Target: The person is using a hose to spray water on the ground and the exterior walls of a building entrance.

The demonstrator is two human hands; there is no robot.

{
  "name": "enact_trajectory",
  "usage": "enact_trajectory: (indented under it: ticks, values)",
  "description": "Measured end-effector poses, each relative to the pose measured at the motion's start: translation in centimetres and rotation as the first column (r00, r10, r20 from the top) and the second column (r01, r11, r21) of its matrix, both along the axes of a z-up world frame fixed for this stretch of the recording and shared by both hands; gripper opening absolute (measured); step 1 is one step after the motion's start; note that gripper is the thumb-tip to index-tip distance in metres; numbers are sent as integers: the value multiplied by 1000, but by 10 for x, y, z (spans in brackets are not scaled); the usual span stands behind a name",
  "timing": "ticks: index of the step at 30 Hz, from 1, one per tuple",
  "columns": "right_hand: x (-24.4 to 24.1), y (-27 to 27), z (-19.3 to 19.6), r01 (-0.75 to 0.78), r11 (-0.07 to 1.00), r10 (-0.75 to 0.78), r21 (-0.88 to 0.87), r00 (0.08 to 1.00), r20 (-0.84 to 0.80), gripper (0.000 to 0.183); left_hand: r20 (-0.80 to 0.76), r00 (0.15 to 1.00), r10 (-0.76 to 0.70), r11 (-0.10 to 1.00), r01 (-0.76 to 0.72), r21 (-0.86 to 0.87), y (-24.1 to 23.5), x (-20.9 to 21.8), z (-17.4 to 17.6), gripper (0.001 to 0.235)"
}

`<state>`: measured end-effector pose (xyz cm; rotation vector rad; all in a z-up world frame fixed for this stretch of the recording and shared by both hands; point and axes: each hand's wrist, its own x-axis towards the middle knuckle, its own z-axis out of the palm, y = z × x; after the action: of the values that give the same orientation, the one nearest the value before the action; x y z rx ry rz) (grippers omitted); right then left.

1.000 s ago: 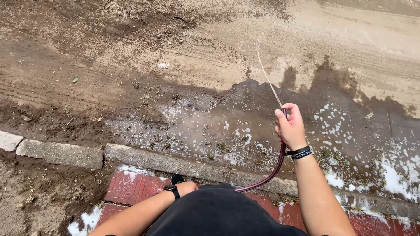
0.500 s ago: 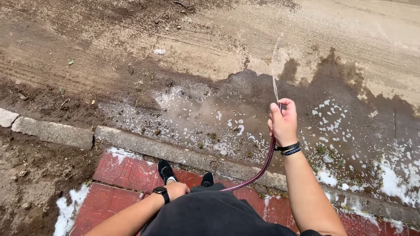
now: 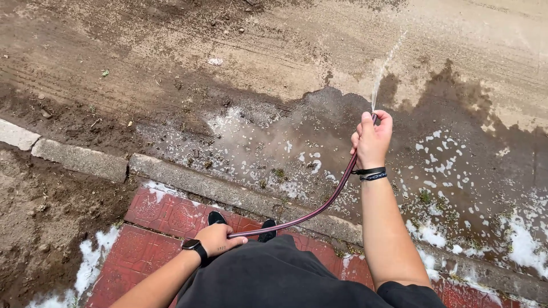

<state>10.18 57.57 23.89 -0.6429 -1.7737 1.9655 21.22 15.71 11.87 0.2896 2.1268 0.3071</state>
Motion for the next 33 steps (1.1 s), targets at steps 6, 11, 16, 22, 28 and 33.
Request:
enact_trajectory:
  ticks: [6,11,16,22,28,33]
  values:
    - [-23,21,-5,154,984,-165,-90,978,-130,16,-2,999,32,999,-32,28,7,-10,-1,63]
    - [-16,5,19,-69,997,70,27,996,-50,15,34,999,2,997,-5,72,10,-1,-1,59]
    - [-22,9,15,66,998,-66,6,997,-28,15,65,997,31,995,-38,96,7,3,-20,55]
    - [-33,16,5,125,991,-123,-39,992,39,17,86,996,3,984,-19,178,2,7,-43,62]
    - [-30,8,13,-125,989,123,75,992,22,14,93,995,-30,983,12,184,3,8,-39,58]
    - [-16,-18,22,-325,935,322,141,946,45,16,76,994,-84,975,66,210,-2,10,-59,55]
